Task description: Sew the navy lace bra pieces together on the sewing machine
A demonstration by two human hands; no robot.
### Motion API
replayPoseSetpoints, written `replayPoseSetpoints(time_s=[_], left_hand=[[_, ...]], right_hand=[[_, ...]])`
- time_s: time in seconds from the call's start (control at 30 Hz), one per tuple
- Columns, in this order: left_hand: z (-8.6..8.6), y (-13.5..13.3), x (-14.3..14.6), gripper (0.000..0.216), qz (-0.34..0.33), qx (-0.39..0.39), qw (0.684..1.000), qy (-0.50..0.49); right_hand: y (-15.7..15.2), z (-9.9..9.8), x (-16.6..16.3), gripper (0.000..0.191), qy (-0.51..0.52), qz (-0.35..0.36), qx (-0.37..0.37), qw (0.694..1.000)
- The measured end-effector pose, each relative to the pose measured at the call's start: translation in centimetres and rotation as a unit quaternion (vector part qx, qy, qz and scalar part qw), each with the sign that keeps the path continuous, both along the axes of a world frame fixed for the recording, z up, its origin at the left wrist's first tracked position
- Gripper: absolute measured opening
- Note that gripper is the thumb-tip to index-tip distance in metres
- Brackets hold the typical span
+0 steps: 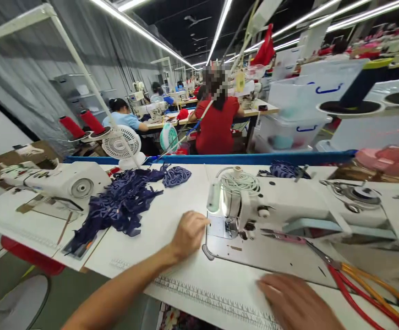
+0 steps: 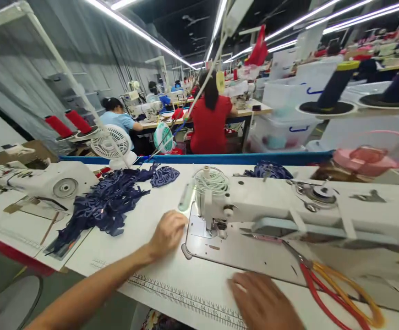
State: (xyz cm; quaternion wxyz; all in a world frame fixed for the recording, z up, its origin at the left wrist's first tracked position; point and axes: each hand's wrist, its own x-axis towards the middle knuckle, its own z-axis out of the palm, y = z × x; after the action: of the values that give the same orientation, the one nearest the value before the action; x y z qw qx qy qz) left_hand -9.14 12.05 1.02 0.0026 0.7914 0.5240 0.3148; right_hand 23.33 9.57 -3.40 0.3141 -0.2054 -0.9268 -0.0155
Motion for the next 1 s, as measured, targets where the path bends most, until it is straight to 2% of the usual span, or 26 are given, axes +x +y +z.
replayPoseSetpoints(time_s=[0.1, 0.17, 0.27, 0.37, 0.47, 0.6, 0.7, 0.8, 0.9, 1.0], left_hand=[[0.7, 5.5, -4.7, 0.023, 0.067, -0.020, 0.998, -0.004], [1.3, 9.2, -7.1, 0.017, 0.112, -0.042, 0.993, -0.008], [1.8, 13.5, -9.6, 0.020, 0.187, -0.086, 0.978, -0.022], [1.6, 15.7, -10.4, 0.029, 0.254, -0.140, 0.956, -0.047], [0.9, 15.7, -9.8, 0.028, 0.275, -0.186, 0.940, -0.073], [0.2, 14.2, -8.8, 0.026, 0.250, -0.220, 0.935, -0.122], [0.5, 13.4, -9.0, 0.026, 0.234, -0.225, 0.927, -0.189], [1.9, 13.5, -9.9, 0.027, 0.225, -0.215, 0.911, -0.272], [4.4, 13.5, -10.9, 0.026, 0.214, -0.204, 0.891, -0.345], [7.1, 11.9, -11.1, 0.026, 0.185, -0.207, 0.871, -0.406]], right_hand=[[1.7, 3.9, -8.5, 0.036, 0.003, 0.098, 0.015, 0.995], [2.3, 4.7, -12.1, 0.030, 0.007, 0.117, -0.009, 0.993], [3.0, 4.1, -13.7, 0.023, 0.017, 0.103, -0.062, 0.993], [3.8, 3.3, -12.7, 0.022, 0.026, 0.066, -0.112, 0.991], [4.2, 3.3, -11.7, 0.021, 0.030, 0.045, -0.143, 0.988], [4.3, 3.5, -11.8, 0.021, 0.016, 0.041, -0.146, 0.988], [4.2, 3.5, -11.9, 0.023, 0.017, 0.033, -0.144, 0.989], [4.1, 3.6, -11.9, 0.024, 0.022, 0.033, -0.140, 0.989], [4.1, 3.7, -11.8, 0.023, 0.038, 0.037, -0.133, 0.990], [4.1, 3.4, -11.7, 0.021, 0.073, 0.038, -0.140, 0.987]])
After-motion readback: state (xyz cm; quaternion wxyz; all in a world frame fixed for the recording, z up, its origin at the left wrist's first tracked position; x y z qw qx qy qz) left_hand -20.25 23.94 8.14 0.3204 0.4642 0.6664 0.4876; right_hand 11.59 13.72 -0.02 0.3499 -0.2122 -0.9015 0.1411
